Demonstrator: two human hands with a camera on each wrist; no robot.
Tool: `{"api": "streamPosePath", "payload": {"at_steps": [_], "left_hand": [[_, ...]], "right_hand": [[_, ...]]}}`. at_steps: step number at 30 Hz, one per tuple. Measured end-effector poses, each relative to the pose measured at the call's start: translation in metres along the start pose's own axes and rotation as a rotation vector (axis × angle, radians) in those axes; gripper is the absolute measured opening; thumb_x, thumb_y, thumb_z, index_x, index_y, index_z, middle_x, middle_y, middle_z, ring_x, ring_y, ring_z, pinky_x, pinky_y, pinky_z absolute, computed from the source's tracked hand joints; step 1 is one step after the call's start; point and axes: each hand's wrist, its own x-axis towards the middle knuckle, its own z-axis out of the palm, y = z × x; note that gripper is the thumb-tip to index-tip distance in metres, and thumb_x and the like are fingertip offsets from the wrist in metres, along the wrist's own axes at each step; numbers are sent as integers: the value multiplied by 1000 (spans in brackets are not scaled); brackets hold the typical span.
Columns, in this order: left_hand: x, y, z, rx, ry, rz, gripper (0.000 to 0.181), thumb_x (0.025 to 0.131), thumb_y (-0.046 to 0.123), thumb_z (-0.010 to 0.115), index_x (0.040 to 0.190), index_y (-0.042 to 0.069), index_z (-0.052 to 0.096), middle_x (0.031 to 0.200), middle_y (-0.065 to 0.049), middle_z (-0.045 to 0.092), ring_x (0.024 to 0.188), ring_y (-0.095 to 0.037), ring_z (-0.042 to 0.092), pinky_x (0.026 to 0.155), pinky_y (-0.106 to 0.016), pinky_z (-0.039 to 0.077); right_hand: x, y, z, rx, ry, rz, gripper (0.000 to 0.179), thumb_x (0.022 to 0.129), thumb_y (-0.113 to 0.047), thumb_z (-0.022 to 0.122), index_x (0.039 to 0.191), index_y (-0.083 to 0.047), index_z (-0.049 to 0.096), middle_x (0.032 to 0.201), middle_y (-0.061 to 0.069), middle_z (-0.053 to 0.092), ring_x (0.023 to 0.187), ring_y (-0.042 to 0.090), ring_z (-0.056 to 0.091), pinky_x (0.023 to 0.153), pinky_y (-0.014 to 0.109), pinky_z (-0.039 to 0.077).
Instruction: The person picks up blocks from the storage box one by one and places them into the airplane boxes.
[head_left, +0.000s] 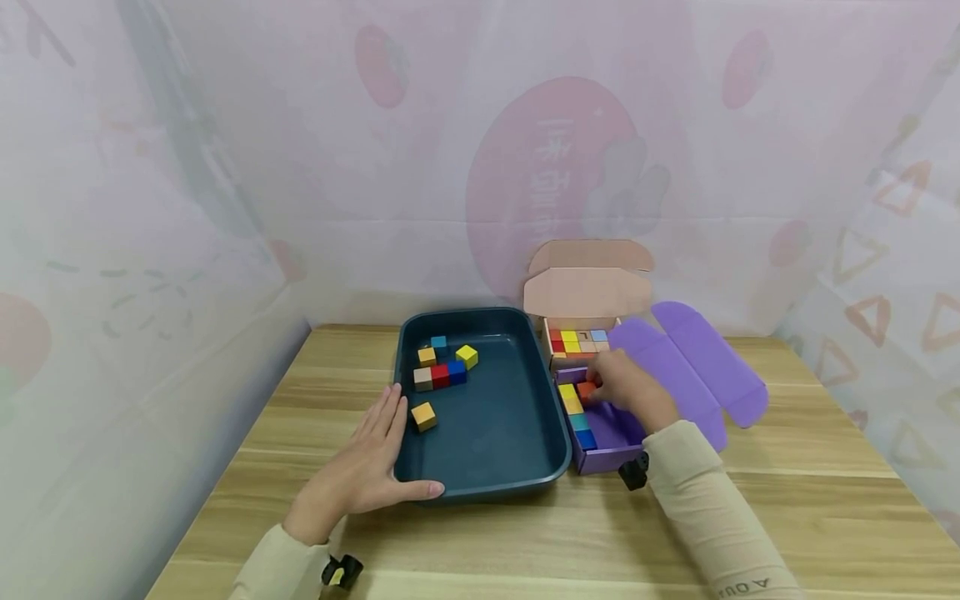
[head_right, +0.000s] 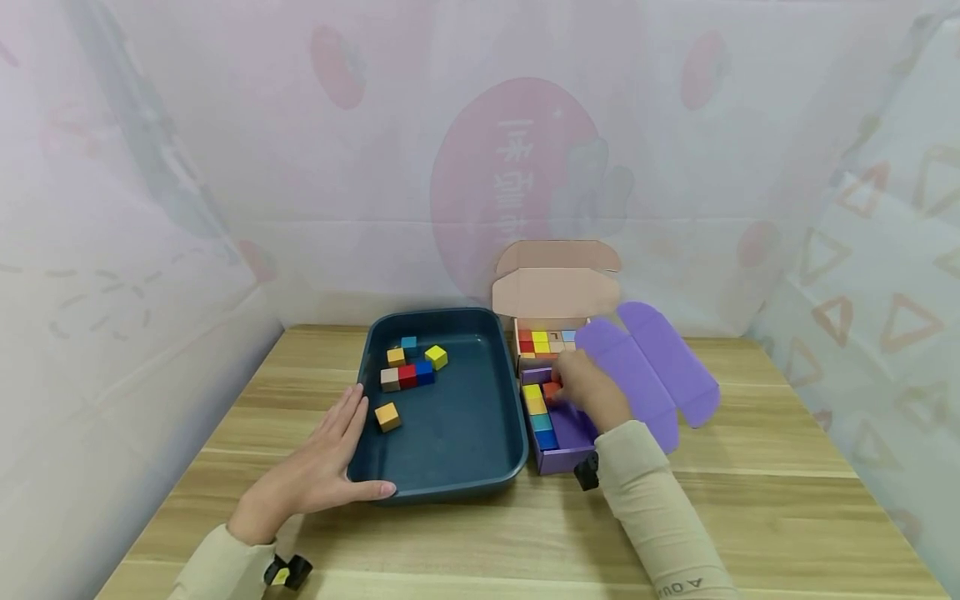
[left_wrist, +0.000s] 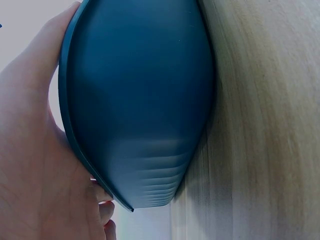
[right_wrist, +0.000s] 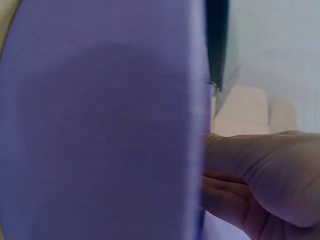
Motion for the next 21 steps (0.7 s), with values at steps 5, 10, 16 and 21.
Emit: {"api": "streamPosePath", "payload": {"at_steps": [5,10,16,21], "left_hand": [[0,0,0,-3,-2,-1,139,78,87,66,169,1,6,179,-19,-2,166,-41,1,132,-64,14],[-1,1,1,-2,-1,0,139,78,89,64,169,1,7,179,-19,-1,166,-41,1,132,-64,14],[-1,2,0,0,-6,1,139,78,90,63,169,1,7,179,-18,-2,167,-41,1,132,-64,14],[-1,1,-2,-3,-5,1,139,78,88,65,169,1,6,179,-19,-2,166,-41,0,132,-64,13]], "right_hand": [[4,3,10,-38,6,-2,6,91,-7,82,93,-3,78,79,4,66,73,20,57,67,28,48],[4,4,14,-31,12,8,6,91,-5,81,95,-2,78,79,4,65,75,21,57,68,29,48],[0,5,14,-24,74,40,7,89,-3,81,94,1,78,84,10,73,75,22,60,68,32,55],[-1,2,16,4,110,65,6,90,0,78,95,2,80,88,12,75,76,24,63,69,32,57]]}}
